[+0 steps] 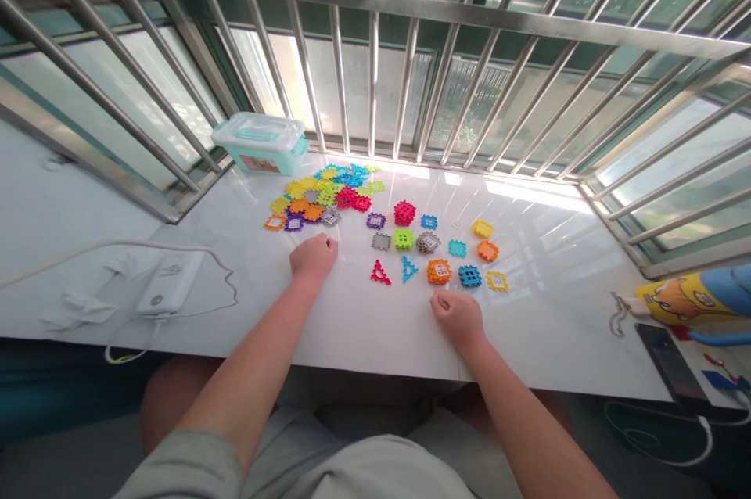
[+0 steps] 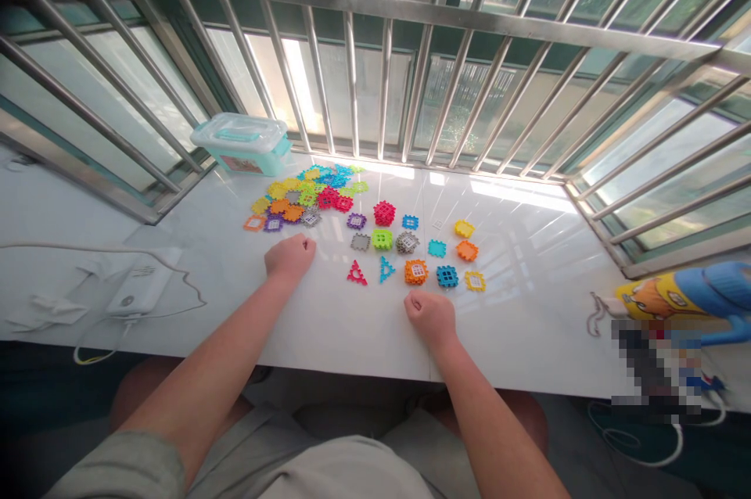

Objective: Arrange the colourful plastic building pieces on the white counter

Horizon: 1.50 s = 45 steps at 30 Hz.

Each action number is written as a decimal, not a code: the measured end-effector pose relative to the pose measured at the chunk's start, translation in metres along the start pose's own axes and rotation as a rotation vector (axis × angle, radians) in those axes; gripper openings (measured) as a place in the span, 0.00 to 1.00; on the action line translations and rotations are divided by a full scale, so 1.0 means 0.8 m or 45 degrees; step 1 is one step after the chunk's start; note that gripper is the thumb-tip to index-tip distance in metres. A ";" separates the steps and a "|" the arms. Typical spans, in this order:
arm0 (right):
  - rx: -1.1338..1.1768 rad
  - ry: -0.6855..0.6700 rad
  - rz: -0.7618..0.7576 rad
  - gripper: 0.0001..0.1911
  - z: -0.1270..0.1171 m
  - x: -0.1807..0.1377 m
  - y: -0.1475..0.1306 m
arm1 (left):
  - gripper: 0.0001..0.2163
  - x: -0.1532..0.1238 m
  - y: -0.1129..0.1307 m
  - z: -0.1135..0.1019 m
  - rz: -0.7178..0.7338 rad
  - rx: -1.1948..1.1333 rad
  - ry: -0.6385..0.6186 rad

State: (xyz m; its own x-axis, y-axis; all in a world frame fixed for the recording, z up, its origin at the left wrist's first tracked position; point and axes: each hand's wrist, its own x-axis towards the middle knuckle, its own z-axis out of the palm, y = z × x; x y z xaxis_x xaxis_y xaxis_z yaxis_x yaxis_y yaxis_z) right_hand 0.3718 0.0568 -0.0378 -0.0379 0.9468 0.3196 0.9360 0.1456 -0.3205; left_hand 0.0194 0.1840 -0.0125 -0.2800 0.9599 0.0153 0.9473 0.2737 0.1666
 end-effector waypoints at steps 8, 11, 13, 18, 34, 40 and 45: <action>-0.044 -0.047 -0.008 0.22 0.001 -0.001 0.000 | 0.27 -0.003 -0.003 0.008 -0.055 -0.125 0.242; -0.048 -0.050 -0.011 0.22 0.001 -0.001 -0.001 | 0.34 0.002 -0.005 0.012 -0.111 -0.160 0.222; -0.051 -0.054 -0.016 0.22 0.000 0.000 -0.003 | 0.34 0.005 -0.004 0.012 -0.132 -0.183 0.204; -0.052 -0.059 -0.014 0.23 -0.003 0.001 -0.005 | 0.27 0.000 -0.001 0.007 -0.126 -0.192 0.225; -0.118 -0.110 0.061 0.21 0.001 0.006 -0.004 | 0.20 -0.012 -0.004 -0.004 -0.037 -0.234 0.166; -0.133 -0.125 0.061 0.21 -0.001 0.007 -0.007 | 0.20 -0.043 -0.014 0.000 0.138 -0.290 0.129; -0.143 -0.143 0.079 0.20 -0.003 0.008 -0.008 | 0.25 -0.074 -0.020 0.005 0.239 -0.202 0.096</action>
State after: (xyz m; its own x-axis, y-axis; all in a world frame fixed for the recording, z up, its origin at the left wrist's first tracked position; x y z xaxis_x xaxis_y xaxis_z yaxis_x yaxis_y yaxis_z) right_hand 0.3666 0.0611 -0.0320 -0.0118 0.9800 0.1987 0.9707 0.0589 -0.2329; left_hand 0.0213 0.1230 -0.0201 -0.1179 0.9841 0.1331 0.9491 0.0722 0.3067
